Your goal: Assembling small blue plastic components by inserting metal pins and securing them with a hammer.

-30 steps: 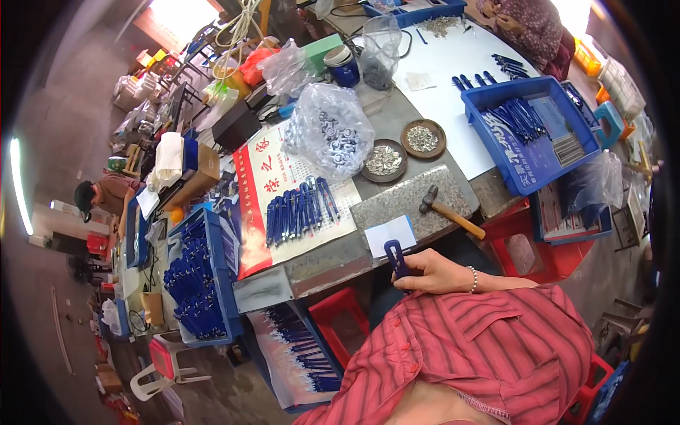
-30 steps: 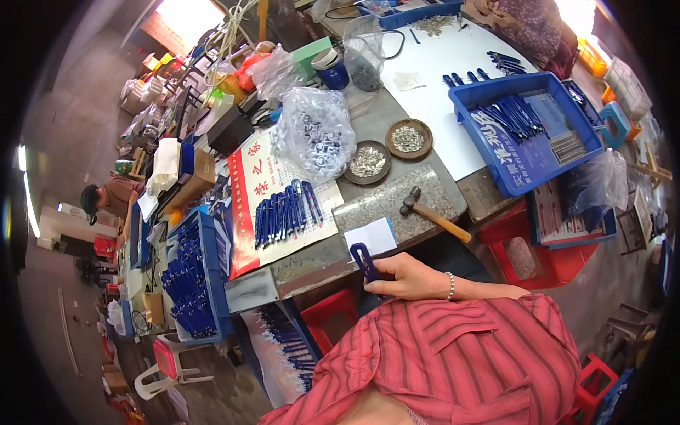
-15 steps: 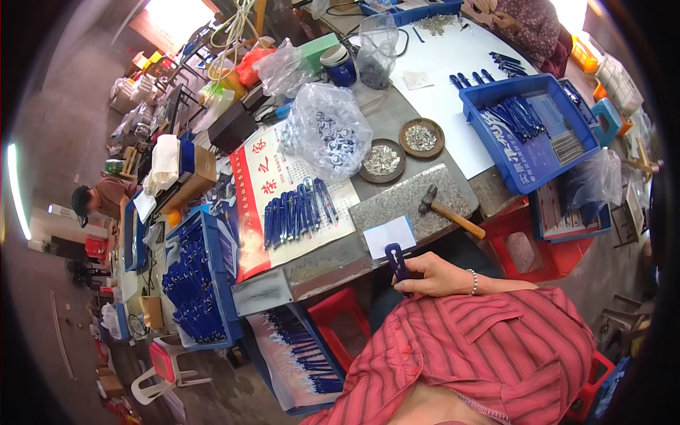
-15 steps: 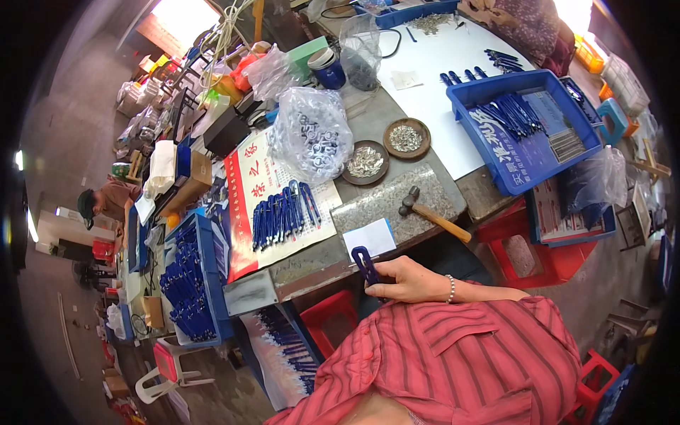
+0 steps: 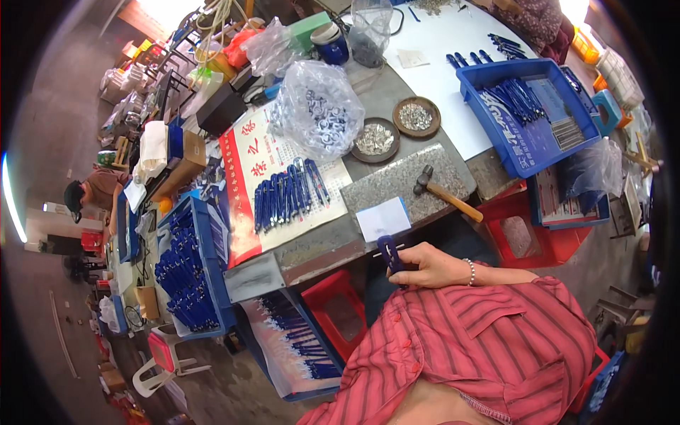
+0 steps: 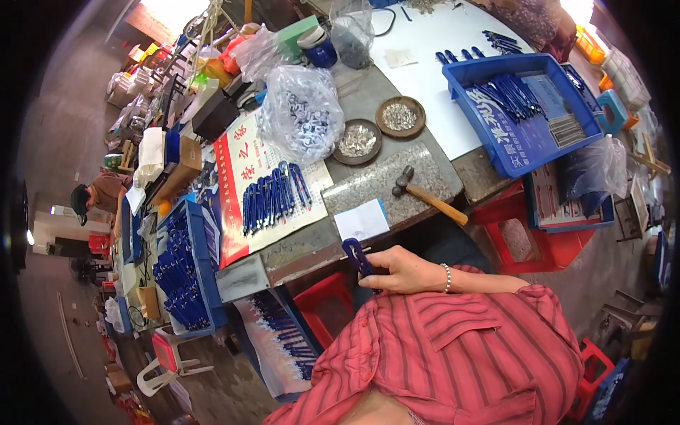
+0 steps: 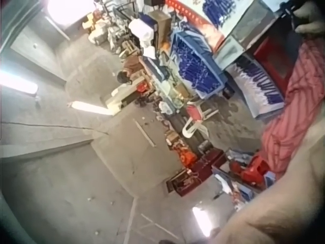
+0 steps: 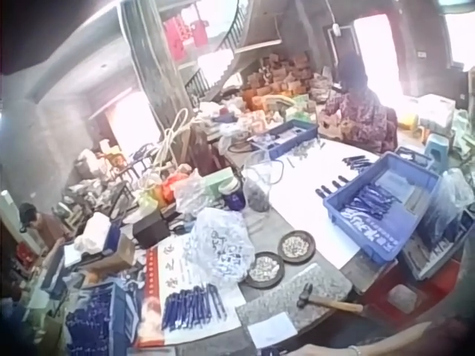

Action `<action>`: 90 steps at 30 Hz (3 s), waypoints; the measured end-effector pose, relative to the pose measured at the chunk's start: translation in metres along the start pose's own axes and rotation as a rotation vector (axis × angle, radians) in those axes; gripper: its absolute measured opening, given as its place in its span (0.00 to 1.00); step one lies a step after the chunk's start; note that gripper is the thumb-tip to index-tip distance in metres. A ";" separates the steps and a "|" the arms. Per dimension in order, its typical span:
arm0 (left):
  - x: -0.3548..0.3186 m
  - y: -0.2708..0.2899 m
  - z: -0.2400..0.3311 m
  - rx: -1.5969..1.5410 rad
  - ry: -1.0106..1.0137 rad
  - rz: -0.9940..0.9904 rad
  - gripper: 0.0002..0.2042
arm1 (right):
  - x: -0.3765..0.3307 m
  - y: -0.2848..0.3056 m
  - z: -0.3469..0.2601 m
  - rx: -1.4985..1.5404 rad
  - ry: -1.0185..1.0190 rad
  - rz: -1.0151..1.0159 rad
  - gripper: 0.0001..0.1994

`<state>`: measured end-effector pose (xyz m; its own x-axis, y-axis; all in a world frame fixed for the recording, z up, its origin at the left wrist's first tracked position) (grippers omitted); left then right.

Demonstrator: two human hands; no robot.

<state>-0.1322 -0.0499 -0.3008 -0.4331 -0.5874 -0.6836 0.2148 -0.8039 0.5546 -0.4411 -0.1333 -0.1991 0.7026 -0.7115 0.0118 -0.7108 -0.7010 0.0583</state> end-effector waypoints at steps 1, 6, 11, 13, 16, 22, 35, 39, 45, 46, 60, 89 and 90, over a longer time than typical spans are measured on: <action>-0.002 -0.006 0.000 0.007 0.007 -0.019 0.10 | 0.000 0.002 0.001 -0.007 -0.012 -0.003 0.08; -0.008 -0.060 0.006 -0.012 0.028 -0.127 0.10 | -0.008 0.008 0.023 0.078 -0.229 -0.017 0.08; -0.019 -0.124 0.033 -0.081 0.050 -0.238 0.10 | -0.008 0.019 0.027 0.072 -0.239 0.049 0.14; -0.024 -0.122 0.060 -0.078 0.058 -0.280 0.10 | -0.008 0.021 0.025 0.089 -0.261 0.089 0.13; 0.003 -0.003 0.084 -0.695 0.065 0.632 0.12 | -0.019 0.020 0.034 0.167 -0.282 0.129 0.12; 0.067 0.050 0.213 -1.298 -0.400 0.360 0.22 | -0.016 0.006 0.022 -0.090 -0.129 -0.006 0.12; 0.046 0.061 0.165 -1.837 -0.479 0.547 0.14 | 0.083 0.232 -0.086 -0.441 0.067 0.632 0.44; 0.039 0.055 0.151 -1.849 -0.404 0.576 0.14 | 0.196 0.336 -0.068 -0.891 0.307 0.951 0.54; 0.014 0.057 0.132 -1.867 -0.300 0.715 0.15 | 0.311 0.386 -0.049 -0.857 0.040 0.923 0.35; 0.012 0.059 0.130 -1.873 -0.238 0.760 0.14 | 0.322 0.404 -0.044 -0.854 0.041 0.922 0.35; 0.020 0.096 0.113 -1.844 -0.059 0.844 0.13 | 0.431 0.490 0.048 -0.828 -0.025 0.915 0.20; 0.043 0.074 0.139 -1.744 -0.424 0.544 0.16 | 0.173 0.287 -0.117 -1.062 0.033 0.185 0.14; 0.044 0.070 0.145 -1.751 -0.431 0.513 0.16 | 0.172 0.310 -0.103 -1.084 0.044 0.268 0.16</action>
<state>-0.2628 -0.1182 -0.2235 -0.1463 -0.9346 -0.3243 0.7945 0.0843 -0.6014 -0.5370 -0.4675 -0.0763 0.5470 -0.8156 0.1886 -0.4495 -0.0961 0.8881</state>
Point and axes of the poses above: each hand's wrist, its own x-axis towards the middle knuckle, its own y-axis out of the back of the hand, z = x × y, the point moved 7 cm from there along x, towards the middle knuckle
